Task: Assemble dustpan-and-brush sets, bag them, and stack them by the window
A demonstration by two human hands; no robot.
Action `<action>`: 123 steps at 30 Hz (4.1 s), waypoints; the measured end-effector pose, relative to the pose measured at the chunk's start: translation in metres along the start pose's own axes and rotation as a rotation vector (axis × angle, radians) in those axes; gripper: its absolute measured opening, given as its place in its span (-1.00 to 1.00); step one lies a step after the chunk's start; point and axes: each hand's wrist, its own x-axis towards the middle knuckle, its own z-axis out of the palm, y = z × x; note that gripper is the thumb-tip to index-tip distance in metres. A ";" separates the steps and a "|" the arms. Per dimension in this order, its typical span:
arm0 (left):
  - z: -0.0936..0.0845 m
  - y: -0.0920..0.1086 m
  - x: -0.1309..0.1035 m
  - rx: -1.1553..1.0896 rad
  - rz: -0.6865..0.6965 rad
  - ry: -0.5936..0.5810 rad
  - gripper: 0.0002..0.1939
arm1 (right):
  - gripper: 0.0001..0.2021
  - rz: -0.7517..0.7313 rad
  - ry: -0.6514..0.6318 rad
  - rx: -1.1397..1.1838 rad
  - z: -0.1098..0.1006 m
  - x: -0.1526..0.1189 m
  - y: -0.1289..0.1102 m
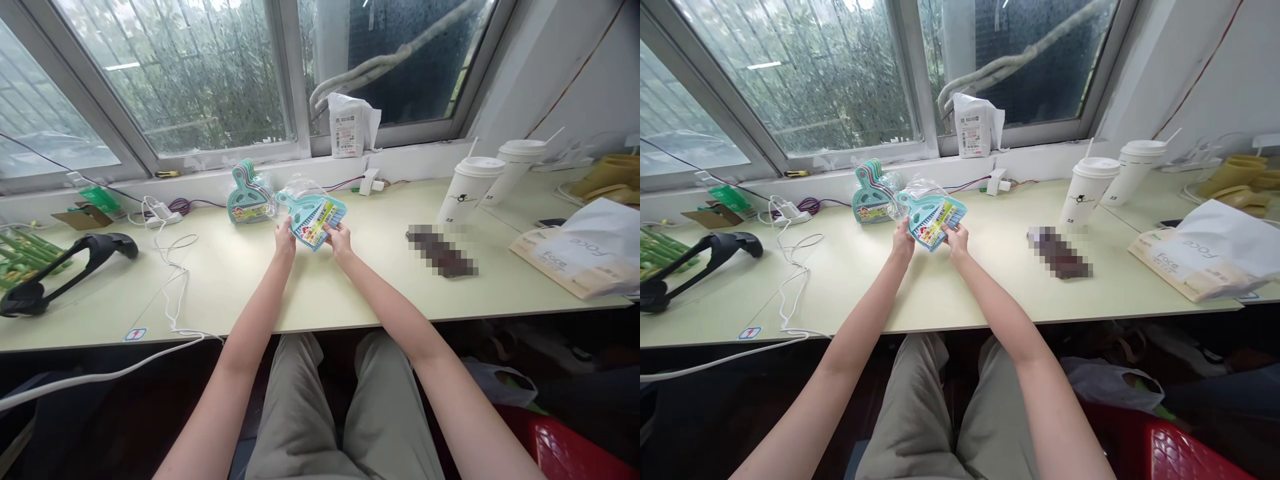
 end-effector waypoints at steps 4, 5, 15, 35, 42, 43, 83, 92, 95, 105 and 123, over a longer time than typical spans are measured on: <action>0.001 -0.010 -0.003 0.018 -0.122 -0.166 -0.55 | -0.89 -0.024 0.094 0.021 -0.003 0.006 0.006; 0.002 -0.011 -0.005 0.045 -0.146 -0.221 -0.54 | -0.89 -0.025 0.122 0.024 -0.004 0.008 0.006; 0.005 -0.010 -0.010 0.103 -0.163 -0.263 -0.66 | -0.82 -0.071 0.095 0.051 -0.004 0.017 0.009; 0.019 -0.011 -0.025 0.618 0.248 -0.241 -0.06 | -0.76 -0.173 0.136 0.129 -0.004 0.016 -0.005; 0.014 0.020 -0.034 1.366 0.883 -0.139 -0.62 | -0.77 -0.162 0.058 0.029 0.001 0.008 0.002; 0.015 0.020 -0.036 1.428 0.879 -0.188 -0.73 | -0.78 -0.161 0.046 0.013 0.002 0.007 0.003; 0.020 0.010 -0.046 1.528 0.896 -0.343 -0.55 | -0.82 -0.111 -0.024 -0.026 0.002 0.003 0.003; 0.023 0.009 -0.048 1.665 0.900 -0.365 -0.57 | -0.82 -0.075 -0.014 0.019 0.000 0.001 0.002; 0.024 0.010 -0.050 1.707 0.887 -0.364 -0.59 | -0.83 -0.064 -0.006 0.020 0.000 0.003 0.001; 0.025 0.010 -0.048 1.259 0.841 -0.413 -0.56 | -0.76 -0.120 -0.159 -0.087 0.001 0.000 0.000; 0.020 0.015 -0.045 1.677 0.953 -0.367 -0.48 | -0.67 -0.121 -0.244 -0.262 0.003 -0.001 0.005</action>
